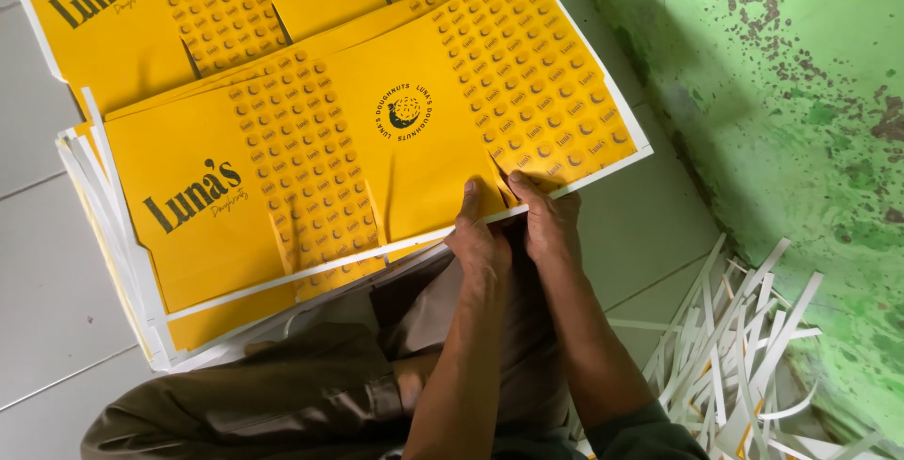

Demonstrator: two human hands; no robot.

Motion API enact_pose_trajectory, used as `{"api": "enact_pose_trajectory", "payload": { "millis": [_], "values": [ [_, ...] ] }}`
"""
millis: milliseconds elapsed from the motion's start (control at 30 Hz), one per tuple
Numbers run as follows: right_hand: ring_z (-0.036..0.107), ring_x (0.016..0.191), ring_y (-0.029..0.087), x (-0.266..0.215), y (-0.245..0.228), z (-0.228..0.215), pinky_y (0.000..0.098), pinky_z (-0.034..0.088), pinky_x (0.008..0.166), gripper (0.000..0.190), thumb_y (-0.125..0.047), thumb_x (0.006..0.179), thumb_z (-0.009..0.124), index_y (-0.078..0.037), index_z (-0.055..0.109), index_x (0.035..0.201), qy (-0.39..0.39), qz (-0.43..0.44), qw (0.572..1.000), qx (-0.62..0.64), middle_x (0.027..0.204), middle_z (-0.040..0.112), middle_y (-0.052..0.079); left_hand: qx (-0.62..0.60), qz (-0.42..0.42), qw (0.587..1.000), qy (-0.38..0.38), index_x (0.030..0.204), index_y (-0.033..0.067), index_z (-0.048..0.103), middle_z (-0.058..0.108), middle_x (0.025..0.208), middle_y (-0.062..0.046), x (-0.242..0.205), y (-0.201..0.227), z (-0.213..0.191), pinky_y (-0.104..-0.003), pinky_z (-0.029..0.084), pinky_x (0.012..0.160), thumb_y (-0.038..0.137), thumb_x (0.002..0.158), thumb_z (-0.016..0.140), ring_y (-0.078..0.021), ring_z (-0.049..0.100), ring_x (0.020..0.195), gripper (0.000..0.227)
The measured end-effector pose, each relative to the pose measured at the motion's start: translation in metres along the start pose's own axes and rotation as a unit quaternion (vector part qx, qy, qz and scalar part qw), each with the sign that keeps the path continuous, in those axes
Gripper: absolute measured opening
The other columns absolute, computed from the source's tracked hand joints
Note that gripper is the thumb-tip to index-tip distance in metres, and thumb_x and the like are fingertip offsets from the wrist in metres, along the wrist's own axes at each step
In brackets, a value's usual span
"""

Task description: Tearing off white waste paper strips from the edges of yellow printed cardboard sheets.

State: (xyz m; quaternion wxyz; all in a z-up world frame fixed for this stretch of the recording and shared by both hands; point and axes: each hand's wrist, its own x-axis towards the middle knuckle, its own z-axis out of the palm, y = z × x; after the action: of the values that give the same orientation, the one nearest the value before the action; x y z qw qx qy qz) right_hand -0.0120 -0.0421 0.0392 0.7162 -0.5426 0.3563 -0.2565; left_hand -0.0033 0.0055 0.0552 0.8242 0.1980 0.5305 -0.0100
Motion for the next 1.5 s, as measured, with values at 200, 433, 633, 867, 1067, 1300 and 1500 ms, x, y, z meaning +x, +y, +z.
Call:
{"api": "enact_pose_trajectory", "payload": {
  "millis": [200,433,633,867,1067,1300,1500],
  "values": [
    [0.065,0.102,0.017,-0.022,-0.049,0.008,0.0397,0.053,0.101,0.040,-0.010,0.070,0.095,-0.001,0.078,0.105,-0.110,0.050,0.992,-0.028,0.107,0.075,0.008,0.021,-0.010,1.000,-0.018,0.127,-0.0198,0.045,0.068,0.113,-0.037,0.013,0.001,-0.004,-0.061,0.058,0.086,0.015,0.075,0.091,-0.0473,0.071,0.101,0.078],
    [0.074,0.097,0.022,-0.008,-0.002,-0.012,0.0413,0.060,0.088,0.057,0.001,0.067,0.097,-0.002,0.074,0.119,-0.076,-0.045,0.995,-0.054,0.109,0.078,0.012,0.022,-0.029,0.999,-0.026,0.124,-0.0186,0.053,0.069,0.114,-0.036,0.025,-0.002,-0.008,-0.057,0.061,0.085,0.016,0.076,0.091,-0.0450,0.072,0.101,0.070],
    [0.071,0.096,0.018,-0.024,-0.043,0.004,0.0423,0.057,0.095,0.045,-0.001,0.067,0.097,0.005,0.076,0.107,-0.098,-0.043,0.994,-0.018,0.103,0.078,0.012,0.029,-0.024,0.999,-0.022,0.124,-0.0215,0.051,0.068,0.116,-0.036,-0.004,0.016,0.003,-0.056,0.058,0.090,0.017,0.075,0.090,-0.0437,0.071,0.106,0.073],
    [0.071,0.094,0.025,-0.009,-0.026,-0.007,0.0487,0.057,0.092,0.047,0.008,0.064,0.093,0.007,0.074,0.106,-0.118,0.038,0.992,0.029,0.102,0.076,0.015,0.022,-0.021,0.999,-0.017,0.124,-0.0220,0.053,0.067,0.117,-0.038,0.003,0.001,-0.003,-0.055,0.058,0.092,0.016,0.076,0.090,-0.0442,0.070,0.106,0.072],
    [0.073,0.089,0.028,-0.009,-0.031,-0.009,0.0503,0.059,0.088,0.049,0.009,0.062,0.093,0.005,0.074,0.107,-0.122,0.076,0.989,0.032,0.099,0.076,0.015,0.011,-0.026,1.000,-0.005,0.137,-0.0198,0.034,0.065,0.119,-0.039,0.004,-0.001,-0.004,-0.058,0.056,0.096,0.015,0.073,0.092,-0.0458,0.069,0.108,0.093],
    [0.072,0.080,0.020,-0.018,-0.013,-0.022,0.0413,0.065,0.072,0.068,-0.005,0.066,0.098,-0.004,0.061,0.123,-0.114,0.054,0.990,-0.064,0.098,0.072,0.010,-0.002,-0.032,0.999,0.014,0.139,-0.0158,0.027,0.062,0.119,-0.039,0.016,-0.007,-0.010,-0.061,0.058,0.095,0.021,0.076,0.090,-0.0458,0.069,0.107,0.096],
    [0.075,0.071,0.018,-0.016,-0.016,-0.048,0.0404,0.068,0.073,0.056,-0.014,0.079,0.089,-0.005,0.054,0.121,-0.093,0.114,0.989,-0.018,0.089,0.071,0.009,-0.071,-0.029,0.997,-0.017,0.135,-0.0109,0.038,0.066,0.115,-0.035,0.045,-0.020,-0.022,-0.060,0.060,0.087,0.017,0.083,0.087,-0.0456,0.072,0.097,0.076]
  ]
}}
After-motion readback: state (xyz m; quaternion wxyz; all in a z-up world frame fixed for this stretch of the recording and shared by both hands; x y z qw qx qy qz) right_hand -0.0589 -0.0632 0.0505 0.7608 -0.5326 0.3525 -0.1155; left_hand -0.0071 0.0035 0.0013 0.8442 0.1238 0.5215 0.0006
